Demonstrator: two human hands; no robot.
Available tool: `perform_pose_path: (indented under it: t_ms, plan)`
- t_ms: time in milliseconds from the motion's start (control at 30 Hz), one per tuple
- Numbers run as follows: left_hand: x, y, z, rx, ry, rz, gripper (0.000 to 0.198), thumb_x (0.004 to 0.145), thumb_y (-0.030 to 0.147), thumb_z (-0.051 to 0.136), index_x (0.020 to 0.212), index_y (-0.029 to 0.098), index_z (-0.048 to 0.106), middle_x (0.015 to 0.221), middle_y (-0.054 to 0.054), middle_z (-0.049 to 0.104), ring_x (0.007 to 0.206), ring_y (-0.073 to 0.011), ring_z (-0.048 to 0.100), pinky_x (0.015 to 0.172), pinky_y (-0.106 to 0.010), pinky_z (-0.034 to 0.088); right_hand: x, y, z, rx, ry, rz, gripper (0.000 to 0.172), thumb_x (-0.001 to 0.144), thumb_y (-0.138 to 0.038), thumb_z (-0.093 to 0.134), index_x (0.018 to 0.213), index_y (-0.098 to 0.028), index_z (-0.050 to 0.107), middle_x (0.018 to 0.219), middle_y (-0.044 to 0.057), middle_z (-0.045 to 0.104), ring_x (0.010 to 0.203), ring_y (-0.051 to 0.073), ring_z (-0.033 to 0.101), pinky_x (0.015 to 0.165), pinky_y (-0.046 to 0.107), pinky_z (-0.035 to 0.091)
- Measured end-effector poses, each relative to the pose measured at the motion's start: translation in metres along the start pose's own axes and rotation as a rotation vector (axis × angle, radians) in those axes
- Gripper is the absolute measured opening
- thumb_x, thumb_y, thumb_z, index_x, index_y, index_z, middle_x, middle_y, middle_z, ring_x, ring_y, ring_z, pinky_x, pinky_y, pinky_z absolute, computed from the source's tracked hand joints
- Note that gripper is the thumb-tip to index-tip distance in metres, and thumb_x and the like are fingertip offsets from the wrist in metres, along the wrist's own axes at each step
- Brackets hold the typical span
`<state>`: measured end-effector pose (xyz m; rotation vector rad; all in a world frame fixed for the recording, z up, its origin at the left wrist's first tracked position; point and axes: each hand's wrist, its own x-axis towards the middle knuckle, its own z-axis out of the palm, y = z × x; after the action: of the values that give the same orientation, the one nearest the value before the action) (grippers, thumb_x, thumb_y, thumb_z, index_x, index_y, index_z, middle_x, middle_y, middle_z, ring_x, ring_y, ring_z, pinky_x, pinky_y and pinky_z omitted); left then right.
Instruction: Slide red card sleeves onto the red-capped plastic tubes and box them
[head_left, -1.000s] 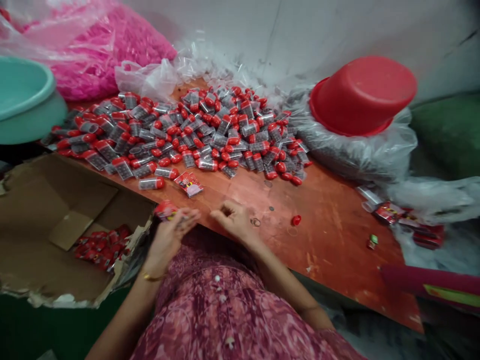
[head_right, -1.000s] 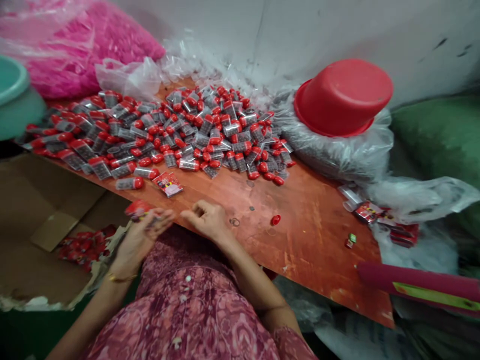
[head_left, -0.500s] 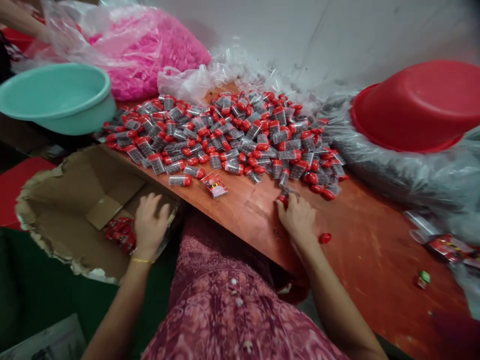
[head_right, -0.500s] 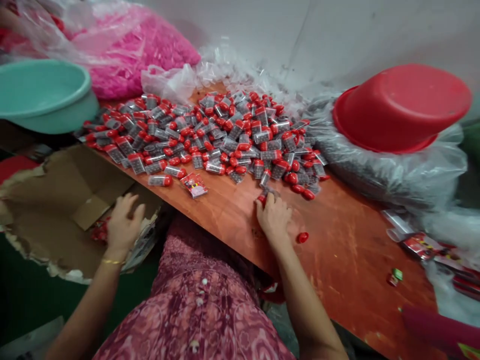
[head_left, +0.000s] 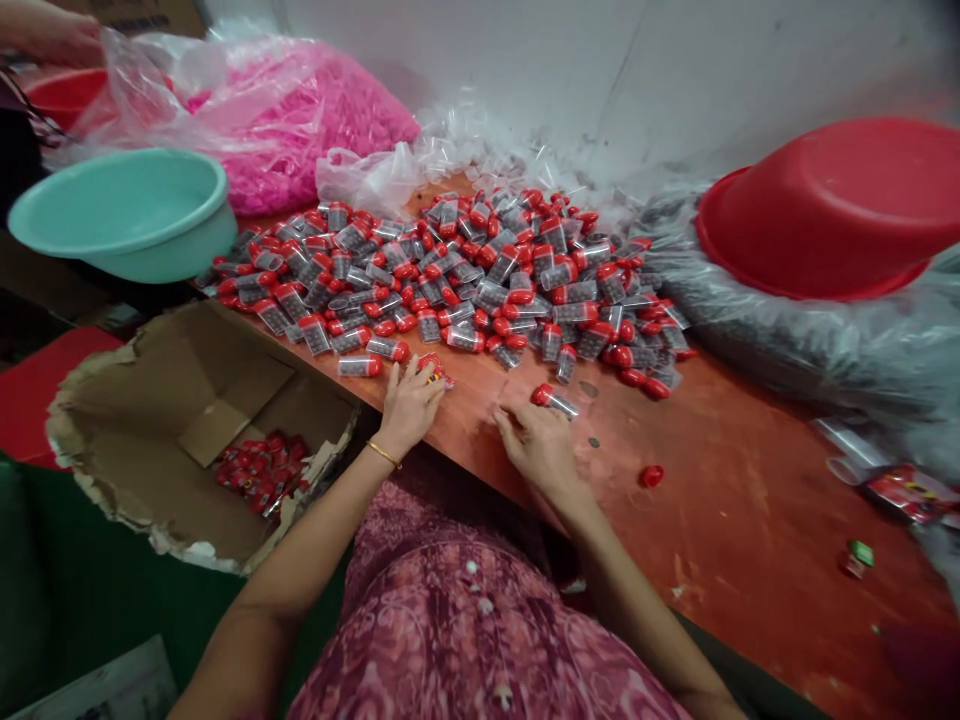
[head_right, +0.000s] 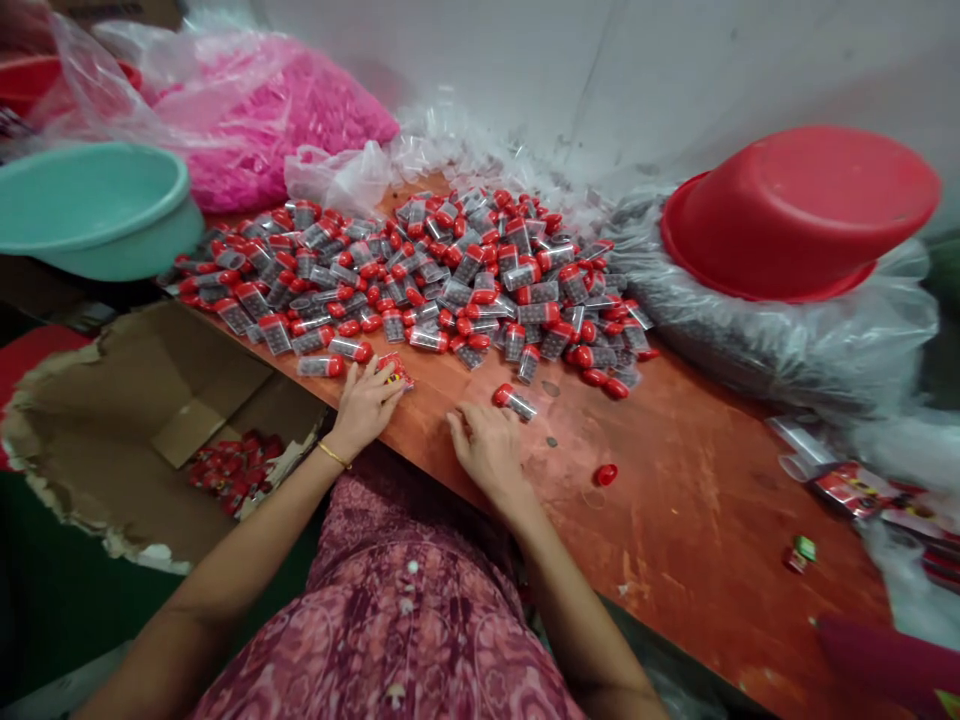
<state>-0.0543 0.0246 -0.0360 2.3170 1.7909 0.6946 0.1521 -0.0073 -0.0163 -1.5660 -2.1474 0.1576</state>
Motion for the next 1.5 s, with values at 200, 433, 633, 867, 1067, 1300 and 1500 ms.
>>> perform_pose_path:
  t_ms: [200, 433, 633, 867, 1067, 1300, 1500]
  plan:
    - [-0.001, -0.006, 0.007, -0.207, 0.103, -0.015, 0.029, 0.083, 0.027, 0.052, 0.109, 0.022, 0.064, 0.120, -0.009, 0.064, 0.122, -0.0260, 0.050, 0.107, -0.053, 0.030, 0.045, -0.033, 0.021, 0.214, -0.209, 0.099, 0.028, 0.091, -0.034, 0.043, 0.101, -0.016, 0.063, 0.095, 0.009, 0.070, 0.085, 0.019, 0.064, 0.071, 0.028, 0.042]
    - [0.000, -0.009, 0.008, -0.284, 0.105, -0.056, 0.051, 0.080, 0.027, 0.055, 0.130, 0.018, 0.047, 0.130, -0.010, 0.057, 0.121, -0.0219, 0.051, 0.108, -0.041, 0.034, 0.082, -0.037, 0.037, 0.177, -0.367, 0.309, 0.029, 0.080, -0.042, 0.061, 0.093, -0.017, 0.064, 0.090, 0.008, 0.071, 0.083, 0.022, 0.064, 0.064, 0.028, 0.041]
    - [-0.001, -0.010, 0.016, -0.253, 0.136, -0.062, 0.048, 0.082, 0.029, 0.050, 0.128, 0.016, 0.048, 0.134, -0.013, 0.052, 0.132, -0.0255, 0.039, 0.109, -0.046, 0.031, 0.085, -0.032, 0.039, 0.076, -0.372, 0.163, 0.031, 0.091, -0.033, 0.042, 0.082, -0.019, 0.068, 0.080, 0.008, 0.071, 0.073, 0.020, 0.063, 0.060, 0.027, 0.037]
    - [-0.001, -0.006, 0.016, -0.140, 0.129, -0.082, 0.044, 0.084, 0.034, 0.050, 0.124, 0.016, 0.053, 0.131, -0.013, 0.055, 0.131, -0.0269, 0.040, 0.109, -0.048, 0.025, 0.087, -0.023, 0.038, 0.238, -0.128, 0.156, 0.029, 0.090, -0.025, 0.041, 0.103, -0.019, 0.066, 0.097, 0.008, 0.069, 0.084, 0.019, 0.062, 0.069, 0.026, 0.041]
    - [0.002, 0.020, -0.009, -0.295, 0.260, -0.163, 0.036, 0.084, 0.038, 0.051, 0.107, 0.013, 0.064, 0.118, -0.014, 0.063, 0.121, -0.0295, 0.049, 0.106, -0.046, 0.028, 0.076, -0.016, 0.034, 0.786, -0.042, 0.193, 0.036, 0.087, -0.043, 0.040, 0.065, -0.019, 0.056, 0.052, -0.003, 0.049, 0.049, 0.011, 0.044, 0.049, 0.022, 0.035]
    - [0.003, 0.058, -0.021, -1.115, 0.120, -0.502, 0.029, 0.073, 0.042, 0.064, 0.064, 0.015, 0.065, 0.061, 0.000, 0.063, 0.063, -0.0131, 0.057, 0.064, -0.024, 0.045, 0.043, -0.027, 0.018, 0.640, 0.020, 0.114, 0.036, 0.087, -0.041, 0.038, 0.057, -0.022, 0.040, 0.054, -0.002, 0.043, 0.052, 0.011, 0.042, 0.052, 0.024, 0.033]
    - [-0.005, 0.075, -0.020, -1.585, -0.086, -0.865, 0.031, 0.055, 0.035, 0.079, 0.074, 0.014, 0.067, 0.068, 0.000, 0.067, 0.057, -0.0104, 0.059, 0.057, -0.023, 0.047, 0.022, -0.024, 0.022, 0.577, 0.079, 0.195, 0.032, 0.089, -0.037, 0.037, 0.063, -0.021, 0.049, 0.061, 0.000, 0.053, 0.060, 0.013, 0.048, 0.059, 0.025, 0.039]
